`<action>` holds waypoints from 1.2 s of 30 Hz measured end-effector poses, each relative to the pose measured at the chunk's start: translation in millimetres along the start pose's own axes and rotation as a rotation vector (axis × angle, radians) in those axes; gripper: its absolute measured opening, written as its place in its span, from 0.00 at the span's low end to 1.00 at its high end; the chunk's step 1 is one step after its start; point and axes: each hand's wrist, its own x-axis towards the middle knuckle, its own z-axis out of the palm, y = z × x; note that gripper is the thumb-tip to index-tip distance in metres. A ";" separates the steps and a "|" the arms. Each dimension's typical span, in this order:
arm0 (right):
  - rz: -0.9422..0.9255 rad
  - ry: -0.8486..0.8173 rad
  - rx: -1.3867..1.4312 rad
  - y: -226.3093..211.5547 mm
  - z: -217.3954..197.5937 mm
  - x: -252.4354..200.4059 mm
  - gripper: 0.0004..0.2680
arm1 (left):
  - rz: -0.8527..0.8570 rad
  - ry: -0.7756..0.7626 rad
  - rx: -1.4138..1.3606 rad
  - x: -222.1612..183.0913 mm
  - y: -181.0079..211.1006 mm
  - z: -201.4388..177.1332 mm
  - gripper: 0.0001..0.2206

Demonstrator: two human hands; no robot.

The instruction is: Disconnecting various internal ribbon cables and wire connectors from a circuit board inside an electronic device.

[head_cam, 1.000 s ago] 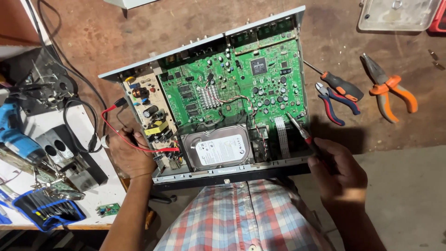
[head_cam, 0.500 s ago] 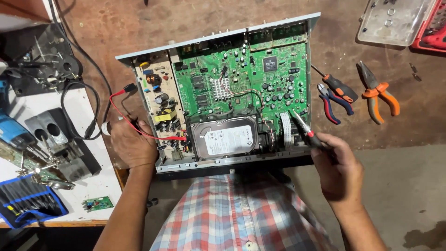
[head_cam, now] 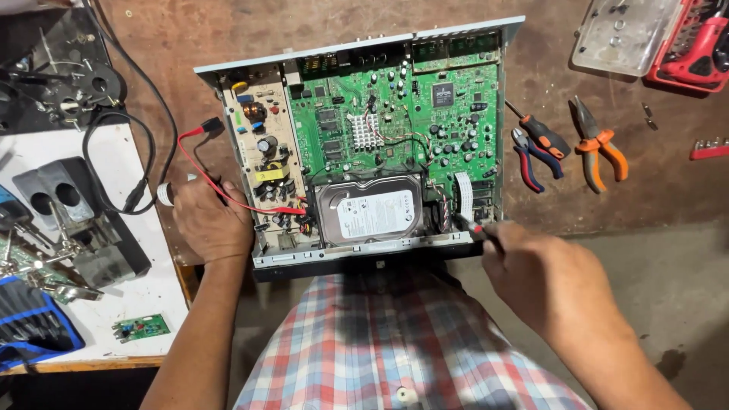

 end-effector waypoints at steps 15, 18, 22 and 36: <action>-0.086 0.078 -0.123 -19.3 12.3 12.7 0.14 | -0.016 0.029 0.001 3.3 6.3 -4.5 0.15; -0.072 0.078 -0.123 -18.8 13.6 13.4 0.14 | -0.012 0.037 -0.003 3.4 5.8 -6.1 0.14; -0.050 0.078 -0.124 -15.4 17.4 15.6 0.15 | -0.018 0.034 -0.042 5.7 7.7 -8.4 0.13; -0.026 0.027 -0.031 -21.0 10.0 9.6 0.14 | -0.005 0.025 -0.031 3.0 3.7 -4.4 0.14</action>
